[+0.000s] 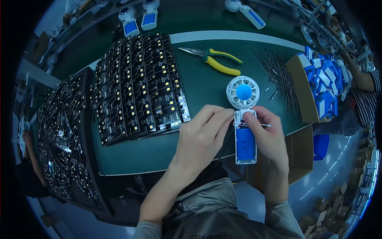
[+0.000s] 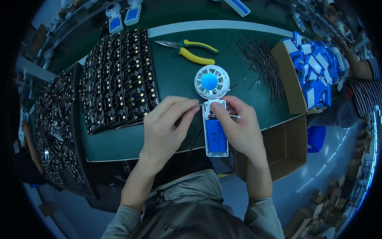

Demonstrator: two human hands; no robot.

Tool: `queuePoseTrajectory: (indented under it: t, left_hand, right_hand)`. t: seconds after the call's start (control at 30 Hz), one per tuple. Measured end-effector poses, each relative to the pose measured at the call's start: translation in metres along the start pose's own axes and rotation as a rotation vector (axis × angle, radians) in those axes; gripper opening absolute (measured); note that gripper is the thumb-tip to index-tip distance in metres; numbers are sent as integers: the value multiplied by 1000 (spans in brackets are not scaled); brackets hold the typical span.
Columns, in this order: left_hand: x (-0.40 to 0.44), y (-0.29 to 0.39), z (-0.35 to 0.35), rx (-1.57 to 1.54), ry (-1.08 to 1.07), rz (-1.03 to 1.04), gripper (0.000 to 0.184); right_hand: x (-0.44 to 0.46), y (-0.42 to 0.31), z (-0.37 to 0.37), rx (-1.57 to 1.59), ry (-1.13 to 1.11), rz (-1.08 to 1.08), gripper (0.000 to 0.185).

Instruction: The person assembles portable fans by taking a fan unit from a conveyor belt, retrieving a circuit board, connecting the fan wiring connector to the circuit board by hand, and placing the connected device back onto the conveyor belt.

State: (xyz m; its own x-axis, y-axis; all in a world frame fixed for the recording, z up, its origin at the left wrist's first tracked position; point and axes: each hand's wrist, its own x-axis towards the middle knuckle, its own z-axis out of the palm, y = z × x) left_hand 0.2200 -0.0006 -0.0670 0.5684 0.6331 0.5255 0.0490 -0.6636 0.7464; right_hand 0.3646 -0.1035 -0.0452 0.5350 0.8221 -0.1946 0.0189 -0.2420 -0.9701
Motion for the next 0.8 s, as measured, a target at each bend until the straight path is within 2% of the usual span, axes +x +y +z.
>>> queuePoseTrajectory:
  t: [0.07, 0.1, 0.17, 0.23, 0.3, 0.33, 0.4, 0.5, 0.6, 0.67, 0.73, 0.8]
  left_hand:
    - [-5, 5, 2, 85, -1, -23, 15]
    - [-6, 7, 4, 167, 1, -36, 13]
    - [-6, 7, 8, 167, 32, -32, 12]
    - [-4, 7, 10, 179, 68, -32, 12]
    - [-6, 7, 9, 242, -16, 1, 16]
    - [-4, 8, 9, 206, 7, -8, 16]
    - [-3, 10, 6, 217, -29, -43, 18]
    - [-11, 7, 5, 278, 8, -28, 18]
    - [-22, 7, 10, 375, 38, -28, 21]
    - [-33, 12, 5, 481, 54, -12, 27]
    - [-45, 24, -12, 516, 15, 34, 31]
    - [-65, 34, -40, 415, -1, 129, 28]
  right_hand:
    - [2, -8, 3, -240, 85, 46, 27]
    - [0, -9, 4, -251, 85, 46, 27]
    - [-10, -8, 6, -826, 503, -541, 34]
    - [-20, -19, 4, -876, 413, -560, 39]
    - [-17, -22, 8, -802, 50, -770, 34]
    - [-9, -26, 12, -883, 23, -801, 31]
    - [-2, -18, 15, -755, -17, -736, 28]
    - [3, -15, 18, -599, 64, -501, 24]
    - [10, -18, 12, -656, -73, -518, 21]
    - [12, -20, 19, -896, -109, -847, 20]
    - [14, -13, 17, -880, -135, -874, 22]
    - [13, -7, 15, -885, -70, -733, 20]
